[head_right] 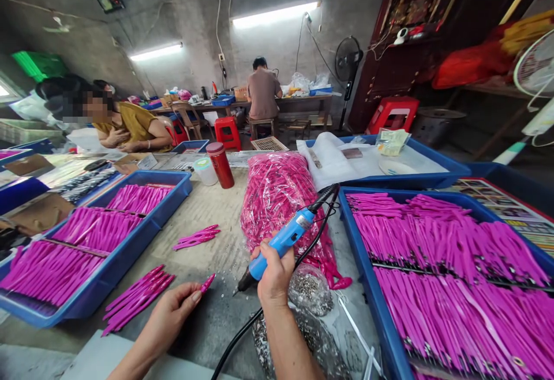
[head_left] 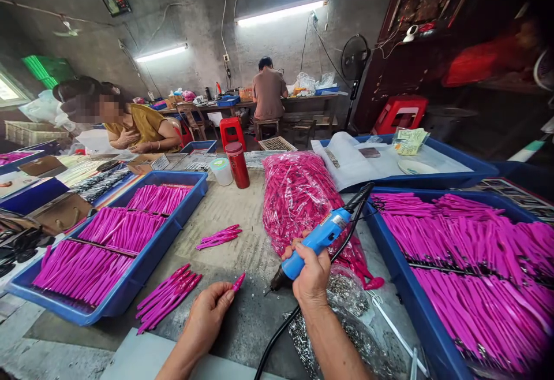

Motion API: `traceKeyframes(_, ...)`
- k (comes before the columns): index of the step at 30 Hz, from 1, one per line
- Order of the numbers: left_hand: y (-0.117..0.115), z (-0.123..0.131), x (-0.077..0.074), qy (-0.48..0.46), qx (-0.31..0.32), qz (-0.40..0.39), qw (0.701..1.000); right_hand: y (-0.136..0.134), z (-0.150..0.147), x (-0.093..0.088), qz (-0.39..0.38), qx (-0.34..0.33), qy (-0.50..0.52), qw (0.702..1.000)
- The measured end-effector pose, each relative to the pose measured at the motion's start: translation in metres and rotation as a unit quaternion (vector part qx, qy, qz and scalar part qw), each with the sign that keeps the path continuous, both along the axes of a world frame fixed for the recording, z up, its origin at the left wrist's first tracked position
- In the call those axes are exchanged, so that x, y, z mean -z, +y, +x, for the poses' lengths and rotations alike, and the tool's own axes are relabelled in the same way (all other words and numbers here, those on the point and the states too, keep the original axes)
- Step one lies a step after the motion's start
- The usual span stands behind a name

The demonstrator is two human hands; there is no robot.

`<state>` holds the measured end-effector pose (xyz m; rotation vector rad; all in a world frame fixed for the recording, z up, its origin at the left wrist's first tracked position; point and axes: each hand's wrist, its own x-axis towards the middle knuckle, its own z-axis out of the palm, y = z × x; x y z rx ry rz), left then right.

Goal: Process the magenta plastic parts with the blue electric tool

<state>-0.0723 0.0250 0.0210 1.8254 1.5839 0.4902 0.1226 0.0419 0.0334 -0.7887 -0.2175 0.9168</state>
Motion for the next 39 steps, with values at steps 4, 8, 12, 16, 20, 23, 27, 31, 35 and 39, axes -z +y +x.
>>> traceKeyframes(4, -0.004, 0.001, 0.015, 0.075, 0.035, 0.166, 0.983, 0.000, 0.000, 0.003, 0.004, -0.003, 0.006, 1.000)
traceKeyframes(8, -0.008, 0.000, 0.030, 0.196, 0.075, 0.290, 0.934, 0.000, -0.001, 0.004, 0.006, -0.006, 0.013, 1.000)
traceKeyframes(12, -0.009, 0.001, 0.033, 0.237, 0.097, 0.300, 0.919, 0.000, -0.001, 0.003, 0.004, -0.004, 0.010, 1.000)
traceKeyframes(16, -0.005, 0.005, 0.024, 0.204, 0.083, 0.204, 0.954, 0.000, 0.000, 0.004, 0.006, -0.008, 0.000, 1.000)
traceKeyframes(20, 0.000, 0.011, 0.008, 0.186, 0.053, 0.084, 0.978, 0.000, 0.000, 0.003, 0.005, -0.008, 0.000, 1.000)
traceKeyframes(23, 0.002, 0.013, 0.000, 0.182, 0.056, 0.056, 0.980, 0.000, 0.000, 0.003, 0.000, -0.005, 0.002, 1.000)
traceKeyframes(27, 0.001, 0.012, 0.003, 0.179, 0.066, 0.067, 0.979, 0.000, -0.001, 0.003, 0.000, -0.004, 0.003, 1.000)
traceKeyframes(31, -0.004, 0.010, 0.014, 0.195, 0.065, 0.157, 0.966, 0.000, -0.001, 0.003, -0.001, -0.002, -0.001, 1.000)
traceKeyframes(35, -0.006, 0.006, 0.018, 0.159, 0.076, 0.195, 0.965, 0.000, 0.000, 0.002, 0.003, -0.006, 0.006, 1.000)
traceKeyframes(39, -0.006, 0.001, 0.013, 0.096, 0.054, 0.170, 0.979, 0.000, 0.000, 0.001, 0.007, -0.007, 0.014, 1.000)
